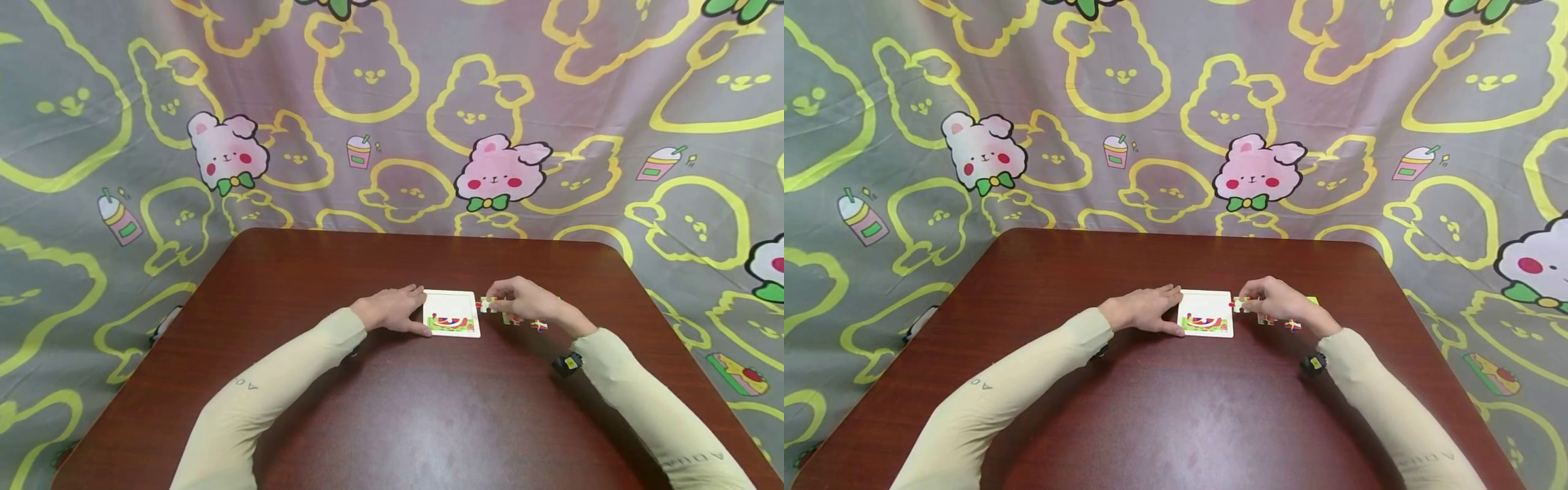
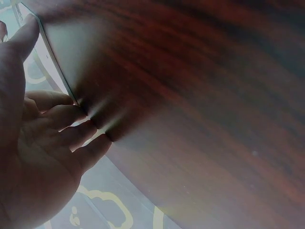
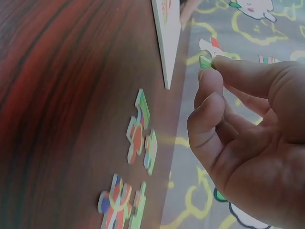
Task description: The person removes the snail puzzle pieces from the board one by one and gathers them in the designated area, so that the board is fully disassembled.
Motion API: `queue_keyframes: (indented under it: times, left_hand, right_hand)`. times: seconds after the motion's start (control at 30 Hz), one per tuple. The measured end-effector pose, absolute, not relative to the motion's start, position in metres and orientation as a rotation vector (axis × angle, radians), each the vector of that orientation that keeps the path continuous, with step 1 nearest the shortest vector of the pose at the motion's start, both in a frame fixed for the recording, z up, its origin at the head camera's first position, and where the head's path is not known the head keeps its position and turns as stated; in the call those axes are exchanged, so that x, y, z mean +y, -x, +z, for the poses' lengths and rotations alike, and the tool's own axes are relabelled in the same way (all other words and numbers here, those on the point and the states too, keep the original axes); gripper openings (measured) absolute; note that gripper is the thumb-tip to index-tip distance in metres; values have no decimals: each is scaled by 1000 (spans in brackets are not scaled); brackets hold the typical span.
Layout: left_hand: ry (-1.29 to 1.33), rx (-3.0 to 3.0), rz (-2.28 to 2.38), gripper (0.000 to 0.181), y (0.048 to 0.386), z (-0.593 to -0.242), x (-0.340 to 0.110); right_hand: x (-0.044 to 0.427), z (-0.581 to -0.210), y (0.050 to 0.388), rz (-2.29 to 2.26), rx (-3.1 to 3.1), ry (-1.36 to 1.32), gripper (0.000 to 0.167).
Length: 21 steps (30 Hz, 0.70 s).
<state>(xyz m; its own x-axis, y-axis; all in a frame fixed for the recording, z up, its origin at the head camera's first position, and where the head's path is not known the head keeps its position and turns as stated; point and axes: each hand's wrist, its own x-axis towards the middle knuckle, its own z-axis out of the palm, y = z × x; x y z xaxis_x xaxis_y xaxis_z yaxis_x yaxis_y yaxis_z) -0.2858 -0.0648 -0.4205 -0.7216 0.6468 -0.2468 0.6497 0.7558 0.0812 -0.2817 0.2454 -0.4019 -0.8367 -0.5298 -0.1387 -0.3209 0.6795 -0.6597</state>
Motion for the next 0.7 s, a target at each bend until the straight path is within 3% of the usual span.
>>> queue_keyframes:
  times: [0.7]
  left_hand:
    - [-1000, 2680, -1, 93, 286, -421, -65]
  right_hand:
    - [292, -395, 271, -1036, 2568, 558, 13]
